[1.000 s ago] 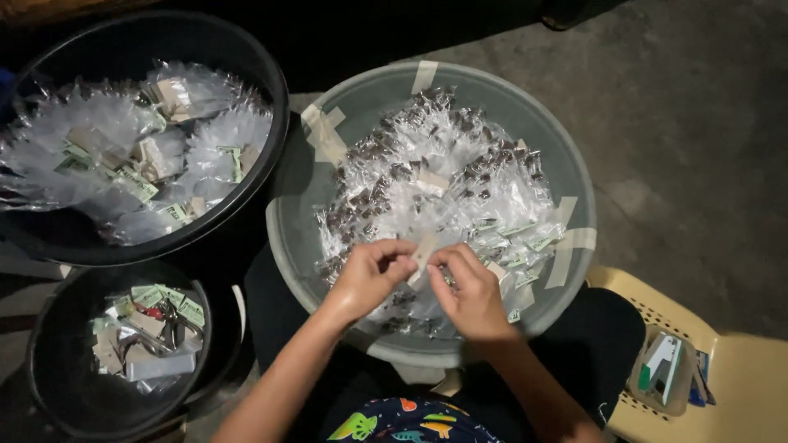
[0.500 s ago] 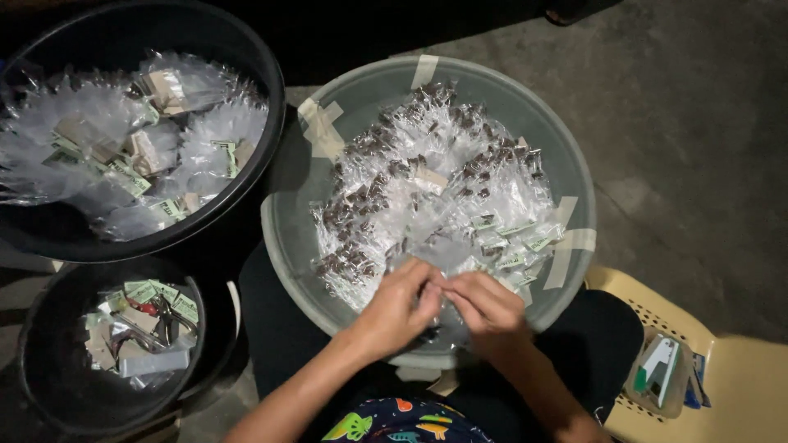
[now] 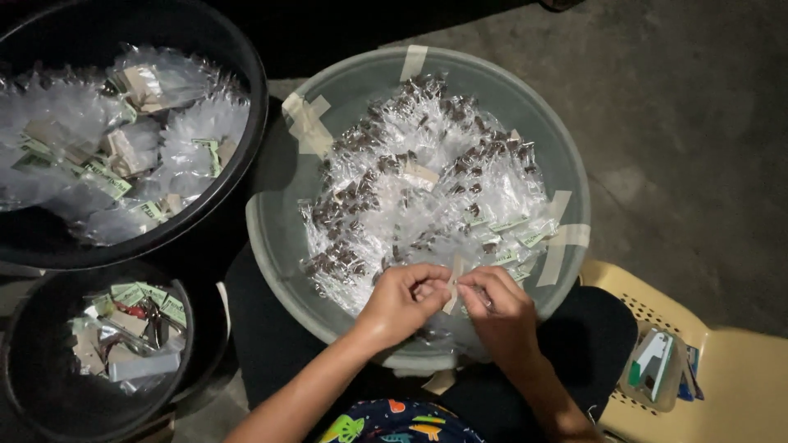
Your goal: The person seals small plastic packets containing food items by hand, using a stapler to attach small paper labels to the top of each bag.
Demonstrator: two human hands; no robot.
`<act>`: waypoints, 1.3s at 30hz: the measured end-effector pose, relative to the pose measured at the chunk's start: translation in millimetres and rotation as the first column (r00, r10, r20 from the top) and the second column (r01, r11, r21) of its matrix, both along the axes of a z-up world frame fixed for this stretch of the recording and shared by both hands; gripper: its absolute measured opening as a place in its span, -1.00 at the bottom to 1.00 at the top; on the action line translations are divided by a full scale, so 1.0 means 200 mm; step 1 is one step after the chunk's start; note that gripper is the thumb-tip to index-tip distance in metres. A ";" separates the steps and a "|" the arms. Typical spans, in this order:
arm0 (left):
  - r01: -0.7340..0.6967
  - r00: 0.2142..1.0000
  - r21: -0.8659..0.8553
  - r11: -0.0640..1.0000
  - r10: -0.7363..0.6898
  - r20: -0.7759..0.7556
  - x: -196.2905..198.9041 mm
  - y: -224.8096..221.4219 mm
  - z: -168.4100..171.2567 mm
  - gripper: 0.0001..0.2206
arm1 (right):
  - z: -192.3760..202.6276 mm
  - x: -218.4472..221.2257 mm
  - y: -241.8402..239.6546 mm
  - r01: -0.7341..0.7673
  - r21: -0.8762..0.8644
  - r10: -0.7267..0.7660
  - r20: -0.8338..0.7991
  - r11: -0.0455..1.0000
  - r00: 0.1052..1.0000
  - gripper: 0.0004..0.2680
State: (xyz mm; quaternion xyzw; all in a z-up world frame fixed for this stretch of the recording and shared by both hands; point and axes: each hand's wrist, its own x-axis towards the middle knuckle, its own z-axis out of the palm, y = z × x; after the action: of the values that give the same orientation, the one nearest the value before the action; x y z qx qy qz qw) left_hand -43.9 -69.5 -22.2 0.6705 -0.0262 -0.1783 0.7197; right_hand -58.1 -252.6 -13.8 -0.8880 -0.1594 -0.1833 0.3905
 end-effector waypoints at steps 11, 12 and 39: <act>0.039 0.950 0.183 0.982 -0.094 0.299 -0.05 0.02 0.18 -0.83 | 0.01 -0.04 -0.03 -0.074 -0.009 0.074 -0.041 0.997 0.996 -0.88; -0.033 0.882 0.219 0.975 -0.075 0.466 -0.06 0.01 0.18 -0.89 | 0.00 -0.04 -0.03 -0.110 -0.027 0.109 -0.025 0.994 0.994 -0.80; -0.060 0.730 0.534 0.843 -0.328 0.600 -0.10 -0.25 0.19 -0.82 | 0.05 -0.15 -0.26 0.450 0.493 0.038 -0.705 0.745 0.709 -0.93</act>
State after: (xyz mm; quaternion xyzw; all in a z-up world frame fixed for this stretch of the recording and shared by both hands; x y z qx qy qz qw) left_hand -64.5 -120.0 16.1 0.8530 -0.2846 0.0212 0.4370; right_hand -87.8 -303.8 -4.2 -0.7184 0.1723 0.0637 0.6709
